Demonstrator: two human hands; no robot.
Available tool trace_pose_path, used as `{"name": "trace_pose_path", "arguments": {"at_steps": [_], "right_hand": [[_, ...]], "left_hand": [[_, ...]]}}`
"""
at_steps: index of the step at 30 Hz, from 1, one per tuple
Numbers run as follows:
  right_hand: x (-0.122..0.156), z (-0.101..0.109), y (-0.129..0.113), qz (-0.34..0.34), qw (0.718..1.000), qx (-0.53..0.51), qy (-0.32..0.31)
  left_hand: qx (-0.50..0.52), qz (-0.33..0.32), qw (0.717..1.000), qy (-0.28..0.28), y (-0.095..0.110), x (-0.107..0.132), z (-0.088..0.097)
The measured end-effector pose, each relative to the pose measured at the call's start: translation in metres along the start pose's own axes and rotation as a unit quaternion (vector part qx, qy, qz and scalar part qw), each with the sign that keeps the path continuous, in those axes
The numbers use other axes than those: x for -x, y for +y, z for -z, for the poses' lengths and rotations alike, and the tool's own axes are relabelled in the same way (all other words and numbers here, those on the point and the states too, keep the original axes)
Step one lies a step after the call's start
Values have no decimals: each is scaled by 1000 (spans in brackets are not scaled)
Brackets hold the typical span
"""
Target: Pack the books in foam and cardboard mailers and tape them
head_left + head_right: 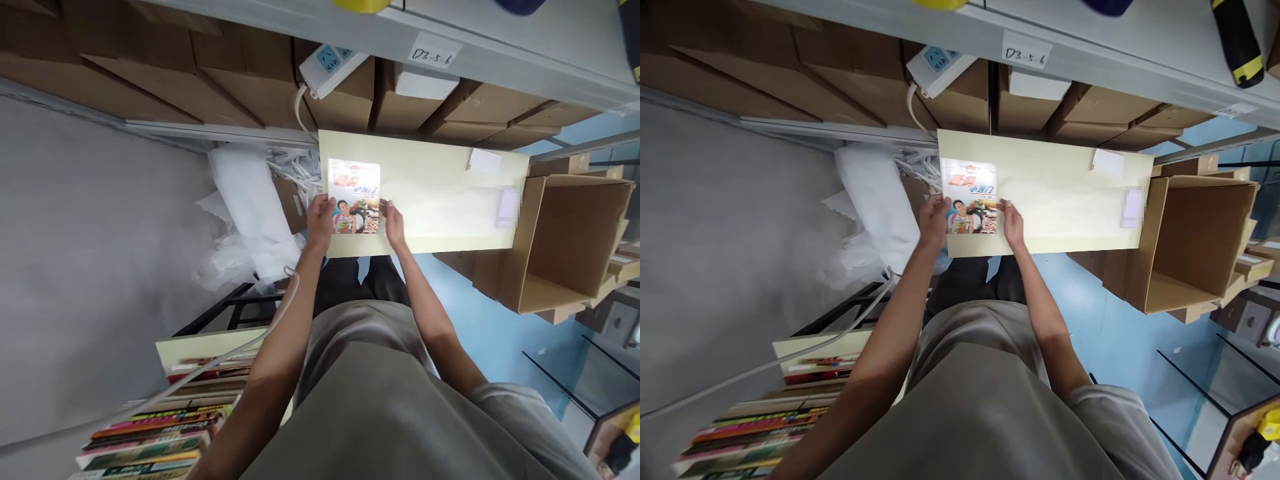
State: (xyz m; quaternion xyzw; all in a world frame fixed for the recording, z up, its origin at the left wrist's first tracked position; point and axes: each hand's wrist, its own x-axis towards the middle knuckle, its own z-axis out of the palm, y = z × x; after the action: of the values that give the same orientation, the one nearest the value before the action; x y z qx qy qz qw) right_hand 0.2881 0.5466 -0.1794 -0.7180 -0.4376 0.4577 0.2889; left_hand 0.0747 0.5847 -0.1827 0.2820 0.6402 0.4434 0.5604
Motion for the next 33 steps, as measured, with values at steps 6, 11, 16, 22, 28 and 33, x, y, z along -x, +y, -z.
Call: {"name": "trace_pose_path", "arguments": {"at_steps": [6, 11, 16, 22, 28, 33], "right_hand": [[-8, 61, 13, -48, 997, -56, 11], [-23, 74, 17, -86, 995, 50, -17], [-33, 73, 24, -106, 988, 98, -47], [-32, 78, 28, -85, 979, 176, -58], [-35, 78, 28, -92, 974, 189, -88], [-37, 79, 30, -71, 969, 209, -112]], "left_hand": [[-55, 75, 995, -32, -22, 16, -60], [-257, 59, 965, 5, -31, 16, -72], [-297, 38, 953, 41, -43, 12, -74], [-277, 40, 958, 55, -44, 12, -77], [-332, 12, 922, 200, -41, 14, -61], [-374, 35, 910, 176, -45, 5, -42]]}}
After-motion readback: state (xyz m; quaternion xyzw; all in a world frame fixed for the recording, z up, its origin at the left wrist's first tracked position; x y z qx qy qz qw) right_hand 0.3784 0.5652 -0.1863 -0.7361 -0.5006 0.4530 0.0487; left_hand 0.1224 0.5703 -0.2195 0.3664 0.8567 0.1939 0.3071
